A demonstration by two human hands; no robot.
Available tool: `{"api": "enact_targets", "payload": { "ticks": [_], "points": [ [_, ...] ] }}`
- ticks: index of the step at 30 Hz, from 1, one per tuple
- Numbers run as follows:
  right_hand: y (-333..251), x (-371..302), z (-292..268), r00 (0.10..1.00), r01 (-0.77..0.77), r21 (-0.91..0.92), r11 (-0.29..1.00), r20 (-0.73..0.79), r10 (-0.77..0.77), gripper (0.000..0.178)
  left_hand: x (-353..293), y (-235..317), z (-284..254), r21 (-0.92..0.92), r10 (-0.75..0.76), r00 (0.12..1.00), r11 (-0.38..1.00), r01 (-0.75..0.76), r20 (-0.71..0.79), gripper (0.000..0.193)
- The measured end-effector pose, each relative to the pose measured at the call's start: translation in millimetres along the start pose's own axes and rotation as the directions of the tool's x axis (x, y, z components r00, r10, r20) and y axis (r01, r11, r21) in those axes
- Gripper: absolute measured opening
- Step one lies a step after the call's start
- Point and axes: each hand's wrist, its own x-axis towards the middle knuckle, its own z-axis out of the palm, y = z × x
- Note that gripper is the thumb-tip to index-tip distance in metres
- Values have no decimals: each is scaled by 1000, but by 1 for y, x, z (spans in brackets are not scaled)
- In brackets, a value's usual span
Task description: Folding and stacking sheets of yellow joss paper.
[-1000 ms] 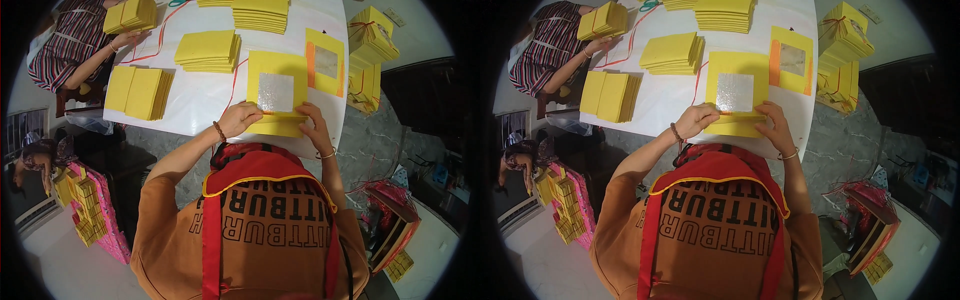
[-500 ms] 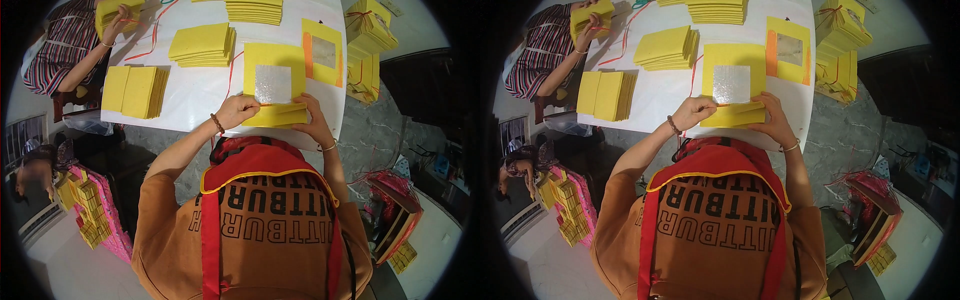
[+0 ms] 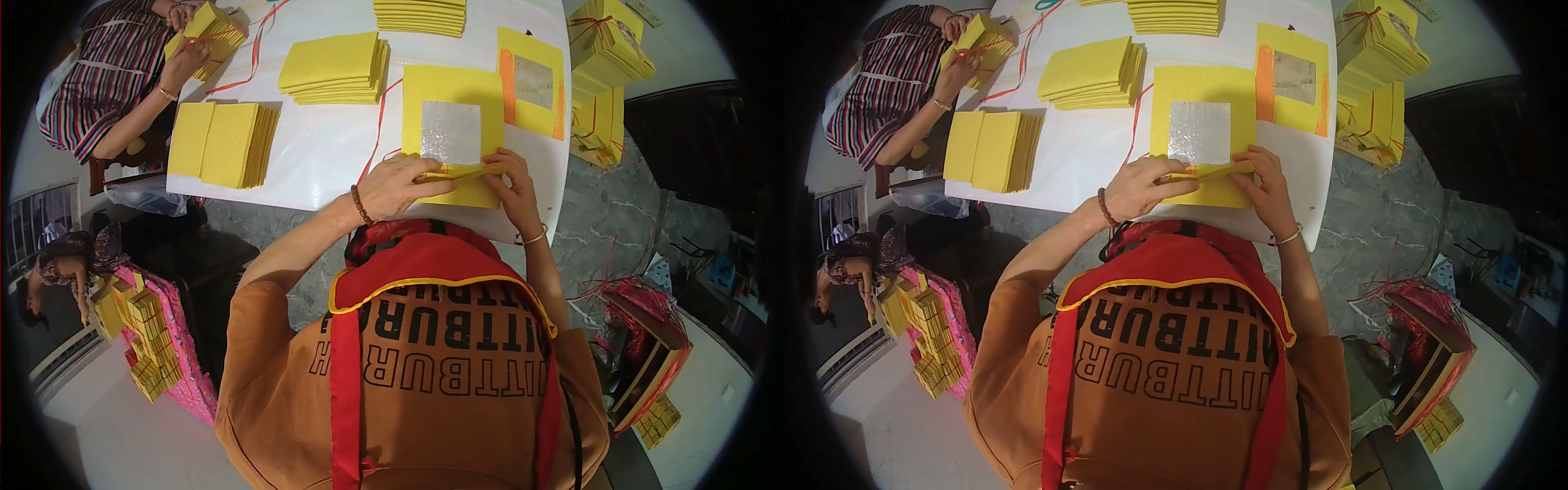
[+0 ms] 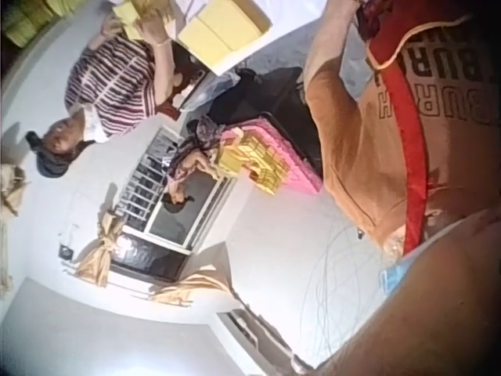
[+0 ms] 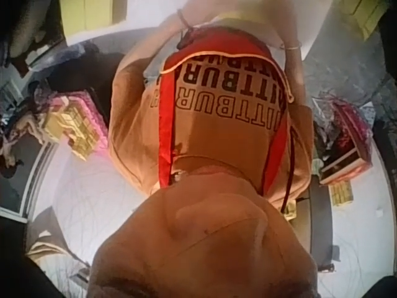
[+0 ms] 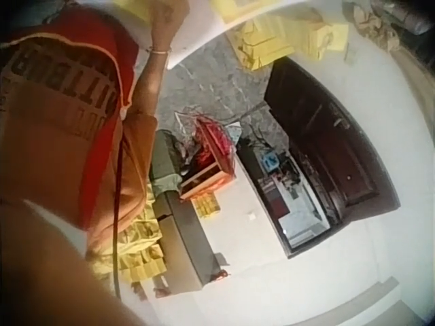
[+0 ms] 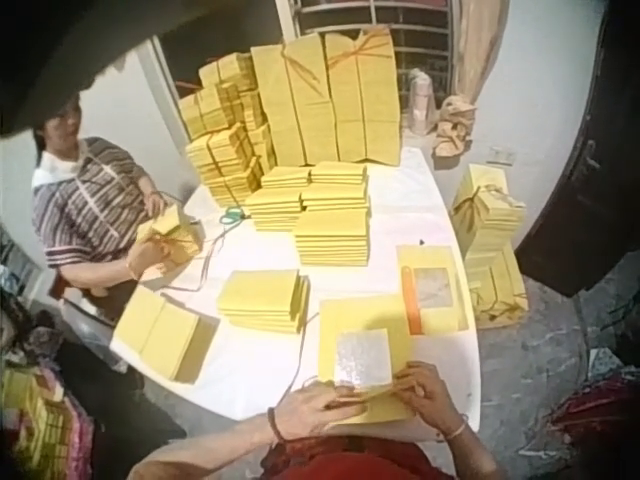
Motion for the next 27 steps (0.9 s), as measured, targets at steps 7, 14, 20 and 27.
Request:
{"api": "enact_targets", "payload": {
  "ticks": [7,14,20,27],
  "points": [
    [-3,1,1,999,-50,12,999,-9,50,24,0,3,-9,-85,3,994,996,6,110,31],
    [-3,1,0,998,-61,1,998,-6,61,25,4,-5,-6,-129,42,983,991,-19,181,33],
    [-5,2,0,997,-71,15,997,-7,71,25,3,-11,-5,-159,57,986,987,-31,160,25],
    [-5,2,0,997,-78,8,997,-7,78,24,2,-5,-11,-148,25,973,989,9,231,32]
  ]
}}
